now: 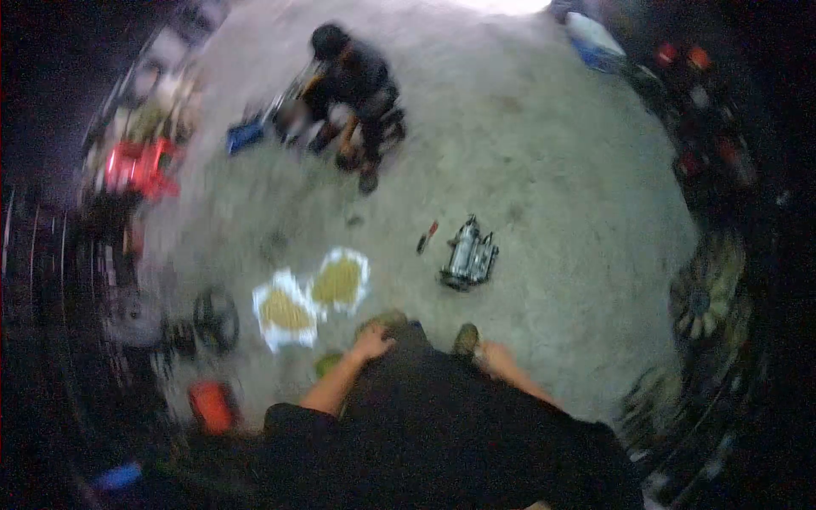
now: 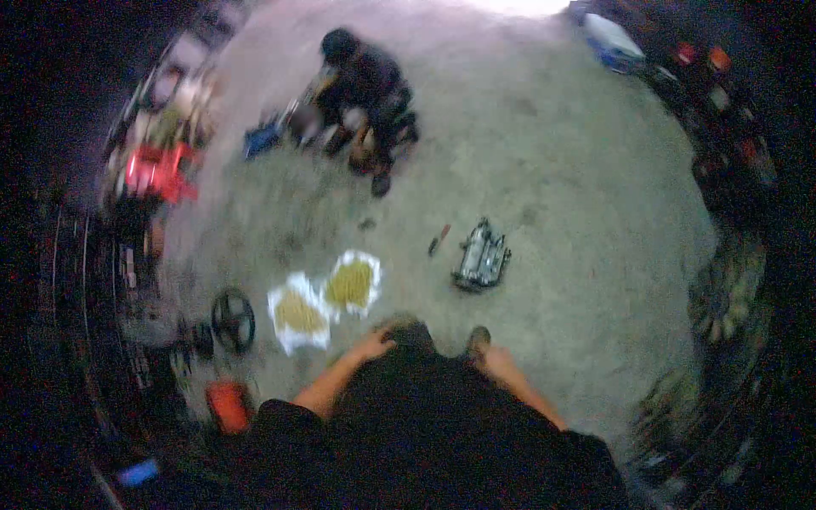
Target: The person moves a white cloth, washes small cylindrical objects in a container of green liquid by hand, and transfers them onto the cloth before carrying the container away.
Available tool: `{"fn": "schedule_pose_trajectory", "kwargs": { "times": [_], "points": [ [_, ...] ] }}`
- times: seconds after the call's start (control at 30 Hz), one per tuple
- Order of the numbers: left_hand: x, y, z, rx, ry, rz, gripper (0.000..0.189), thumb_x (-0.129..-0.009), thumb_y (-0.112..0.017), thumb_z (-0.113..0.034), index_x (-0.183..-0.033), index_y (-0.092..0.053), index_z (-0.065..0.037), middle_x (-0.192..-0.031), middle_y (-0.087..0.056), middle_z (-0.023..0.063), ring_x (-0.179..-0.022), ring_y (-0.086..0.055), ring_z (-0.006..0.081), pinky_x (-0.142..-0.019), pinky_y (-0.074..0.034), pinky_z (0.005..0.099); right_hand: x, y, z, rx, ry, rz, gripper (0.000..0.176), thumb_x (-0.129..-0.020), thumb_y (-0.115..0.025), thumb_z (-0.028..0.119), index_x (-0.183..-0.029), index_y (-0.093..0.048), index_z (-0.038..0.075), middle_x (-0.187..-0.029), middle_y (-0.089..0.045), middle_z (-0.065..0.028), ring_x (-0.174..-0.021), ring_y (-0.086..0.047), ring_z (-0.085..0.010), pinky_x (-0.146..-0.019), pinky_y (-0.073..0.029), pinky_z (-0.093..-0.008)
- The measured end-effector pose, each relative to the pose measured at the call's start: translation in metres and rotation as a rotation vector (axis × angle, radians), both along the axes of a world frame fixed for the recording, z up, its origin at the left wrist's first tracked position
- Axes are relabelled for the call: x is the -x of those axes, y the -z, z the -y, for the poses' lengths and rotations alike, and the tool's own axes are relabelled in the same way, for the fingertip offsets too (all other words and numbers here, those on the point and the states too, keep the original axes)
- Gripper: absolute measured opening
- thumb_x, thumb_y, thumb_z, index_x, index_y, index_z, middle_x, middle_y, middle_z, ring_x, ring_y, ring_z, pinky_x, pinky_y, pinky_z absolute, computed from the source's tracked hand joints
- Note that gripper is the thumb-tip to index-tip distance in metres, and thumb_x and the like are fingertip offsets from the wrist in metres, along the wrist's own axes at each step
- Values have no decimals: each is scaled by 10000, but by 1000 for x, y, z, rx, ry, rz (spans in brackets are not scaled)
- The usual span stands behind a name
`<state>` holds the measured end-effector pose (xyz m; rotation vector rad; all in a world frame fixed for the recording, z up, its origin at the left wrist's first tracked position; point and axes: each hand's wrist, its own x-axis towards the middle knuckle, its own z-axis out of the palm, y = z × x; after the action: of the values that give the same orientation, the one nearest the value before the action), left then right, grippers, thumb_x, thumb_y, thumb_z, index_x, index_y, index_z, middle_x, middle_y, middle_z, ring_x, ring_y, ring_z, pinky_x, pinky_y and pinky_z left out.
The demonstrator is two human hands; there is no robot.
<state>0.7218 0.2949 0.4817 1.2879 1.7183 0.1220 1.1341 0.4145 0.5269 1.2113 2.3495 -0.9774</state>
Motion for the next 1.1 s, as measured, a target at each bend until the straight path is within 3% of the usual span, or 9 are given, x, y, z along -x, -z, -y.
{"fn": "schedule_pose_trajectory", "kwargs": {
  "times": [0.2,0.33,0.43,0.5,0.57,0.67,0.83,0.97,1.1],
  "points": [
    [-81,-89,128,227,-961,189,752,-931,-535,-537,-1409,-448,37,-1501,-384,263,-1384,-389,388,-1131,-311,443,-44,-88,-114,-47,-114,196,453,-853,-671,198,-1276,-561,82,-1188,-617,-212,-1080,-607,-382,-922,-486,-475],
    [-106,46,217,233,-1443,186,652,-926,-569,-480,-1356,-520,7,-1430,-478,233,-1312,-470,370,-1058,-403,447,11,-104,-82,27,-327,253,465,-896,-624,281,-1297,-538,60,-1206,-608,-234,-1116,-590,-402,-934,-488,-483],
    [-172,154,302,199,-1564,256,557,-900,-645,-425,-1329,-522,-91,-1313,-556,203,-1178,-560,319,-827,-469,480,-24,2,-38,135,-625,300,497,-913,-590,340,-1306,-523,44,-1222,-593,-256,-1153,-564,-418,-966,-475,-491],
    [-178,141,305,314,-1866,388,522,-890,-686,-353,-1331,-509,-136,-1332,-550,169,-1013,-614,280,-653,-499,455,-39,48,-26,162,-793,344,523,-924,-567,380,-1313,-512,33,-1233,-583,-271,-1177,-547,-429,-987,-466,-496],
    [-177,155,329,326,-1637,404,482,-934,-616,-345,-1339,-530,-100,-1402,-501,183,-1203,-530,317,-896,-460,449,104,-71,5,220,-700,447,510,-914,-581,346,-1293,-516,11,-1207,-590,-267,-1168,-548,-421,-972,-470,-501],
    [-162,156,339,437,-1937,589,545,-968,-560,-362,-1414,-475,-60,-1498,-395,193,-1372,-392,347,-1058,-400,451,188,-50,29,135,-650,378,495,-892,-603,311,-1278,-528,11,-1206,-590,-251,-1139,-560,-424,-955,-476,-495],
    [-69,273,374,523,-2142,658,650,-994,-507,-412,-1501,-345,-40,-1567,-290,188,-1430,-312,347,-1108,-339,480,369,112,91,123,-541,379,469,-859,-633,267,-1243,-556,9,-1238,-580,-226,-1112,-570,-436,-938,-481,-490],
    [-55,451,416,378,-2275,222,695,-980,-544,-395,-1536,-273,-77,-1587,-250,176,-1427,-312,356,-1117,-319,511,440,378,148,-57,-861,113,586,-845,-667,311,-1342,-497,52,-1320,-538,-227,-1220,-512,-422,-1013,-438,-478],
    [-11,527,426,18,-2705,461,805,-925,-649,-372,-1567,-186,-222,-1566,-274,171,-1400,-333,389,-1080,-301,641,543,584,214,183,-1028,75,897,-789,-735,431,-1490,-316,58,-1403,-459,-269,-1288,-471,-430,-1071,-410,-490]
  ]
}}
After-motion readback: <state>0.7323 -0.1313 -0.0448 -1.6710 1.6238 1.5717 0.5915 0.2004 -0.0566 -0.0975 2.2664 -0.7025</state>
